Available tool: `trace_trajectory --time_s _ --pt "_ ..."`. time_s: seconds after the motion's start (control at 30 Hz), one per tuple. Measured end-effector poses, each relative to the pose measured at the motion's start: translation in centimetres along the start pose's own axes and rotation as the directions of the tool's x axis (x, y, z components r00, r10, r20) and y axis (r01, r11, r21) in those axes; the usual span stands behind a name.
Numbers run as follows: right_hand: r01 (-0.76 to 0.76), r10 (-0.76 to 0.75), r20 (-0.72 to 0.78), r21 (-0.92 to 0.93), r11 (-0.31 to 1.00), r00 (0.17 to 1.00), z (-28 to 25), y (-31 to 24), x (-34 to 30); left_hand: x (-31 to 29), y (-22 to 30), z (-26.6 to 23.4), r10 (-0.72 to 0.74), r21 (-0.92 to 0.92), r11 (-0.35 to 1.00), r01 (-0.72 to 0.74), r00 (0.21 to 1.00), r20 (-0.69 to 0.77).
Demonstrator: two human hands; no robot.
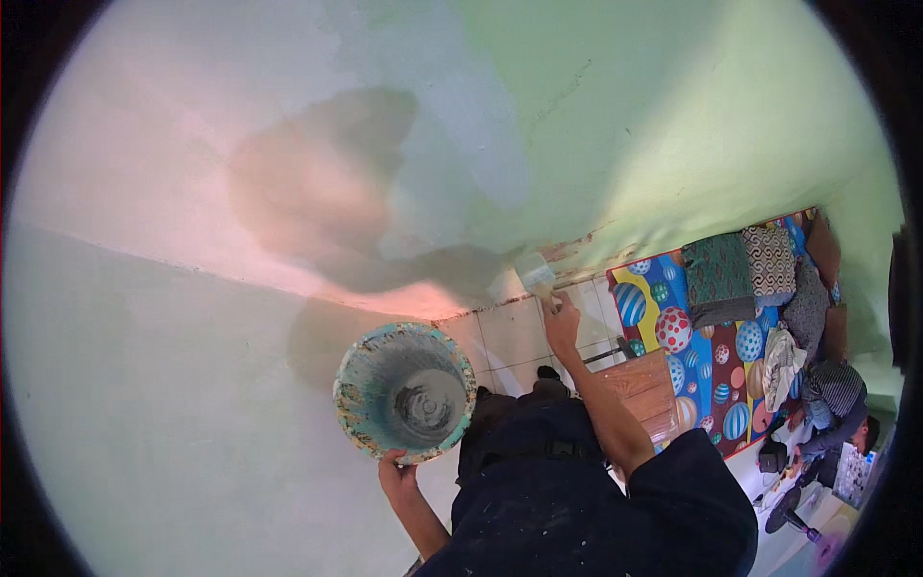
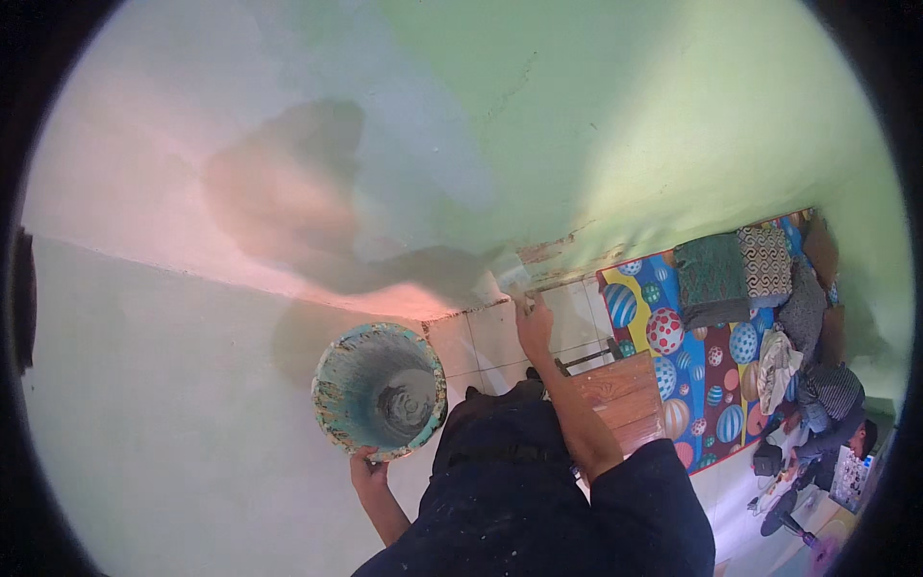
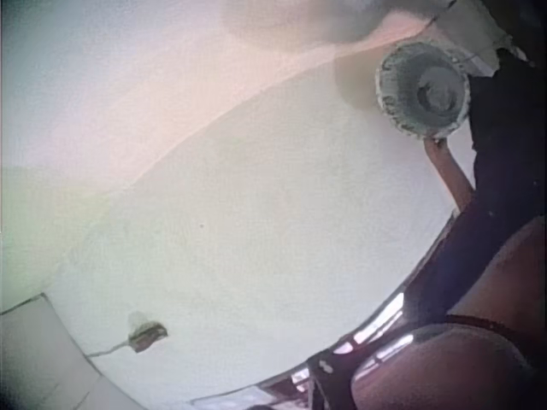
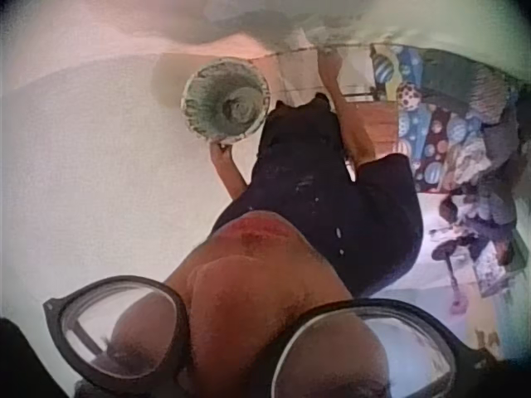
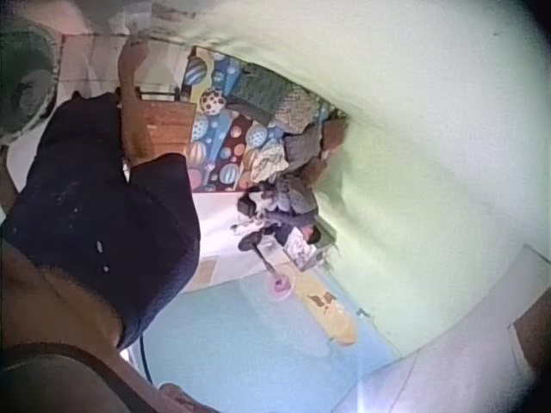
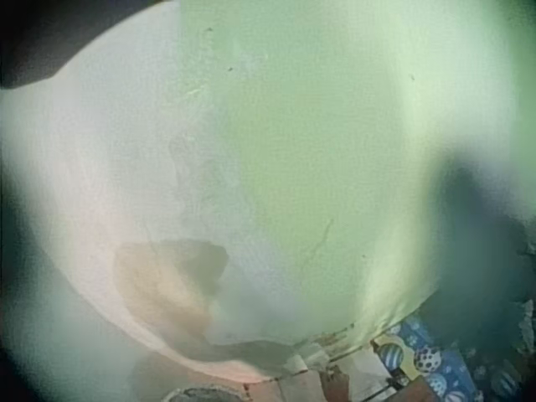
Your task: Painting a room wall using a brush and a bucket of paint.
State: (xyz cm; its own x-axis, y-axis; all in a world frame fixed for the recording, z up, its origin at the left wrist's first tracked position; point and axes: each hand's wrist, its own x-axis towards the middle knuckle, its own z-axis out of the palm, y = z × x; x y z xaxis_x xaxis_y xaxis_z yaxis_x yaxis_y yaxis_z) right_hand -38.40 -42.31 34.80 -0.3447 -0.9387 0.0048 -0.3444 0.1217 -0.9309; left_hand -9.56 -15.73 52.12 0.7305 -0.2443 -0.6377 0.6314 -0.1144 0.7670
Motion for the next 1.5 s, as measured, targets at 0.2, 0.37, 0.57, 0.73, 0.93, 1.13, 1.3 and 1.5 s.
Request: trace_trajectory --time_s 0.2,0.37,0.57,0.73,0.93,1.13,1.3,1.5 --pt "0.369 -0.323 -0.182 0.526 0.766 0.929 -6.8 -21.8 2.6 1.7 0.0 -1.3 -0.042 0.014 0.999 0.042 0.999 0.001" --pt "0.528 -0.468 -0.247 0.475 0.705 0.848 -7.8 -30.5 7.0 -0.3 0.6 -0.1 -0.027 0.058 0.998 0.025 0.999 0.046" --pt "0.512 -0.411 -0.306 0.481 0.712 0.859 2.3 -19.4 7.8 -0.4 0.5 -0.4 -0.043 0.067 0.997 0.041 0.999 0.023" --pt "0.249 -0.23 -0.11 0.2 0.948 0.967 7.3 -8.2 4.4 -0.8 0.6 0.0 -0.052 0.013 0.999 0.051 0.997 0.049" --pt "0.154 -0.152 -0.043 0.041 0.987 0.987 8.1 0.3 2.0 -1.4 0.3 0.8 -0.006 0.036 0.999 0.006 1.0 0.008" --pt "0.141 -0.133 -0.046 0.321 0.936 0.99 4.4 -7.4 1.8 -0.5 0.3 -0.2 -0.031 0.042 0.999 0.033 0.998 -0.057" --pt "0.507 -0.305 -0.414 0.582 0.636 0.858 -3.2 -23.2 7.8 -0.5 0.8 -0.2 -0.06 0.106 0.992 0.065 0.997 -0.052" --pt "0.53 -0.401 -0.351 0.472 0.704 0.846 -6.0 -28.7 12.7 -0.7 1.3 -0.2 -0.072 0.074 0.995 0.068 0.996 0.061"
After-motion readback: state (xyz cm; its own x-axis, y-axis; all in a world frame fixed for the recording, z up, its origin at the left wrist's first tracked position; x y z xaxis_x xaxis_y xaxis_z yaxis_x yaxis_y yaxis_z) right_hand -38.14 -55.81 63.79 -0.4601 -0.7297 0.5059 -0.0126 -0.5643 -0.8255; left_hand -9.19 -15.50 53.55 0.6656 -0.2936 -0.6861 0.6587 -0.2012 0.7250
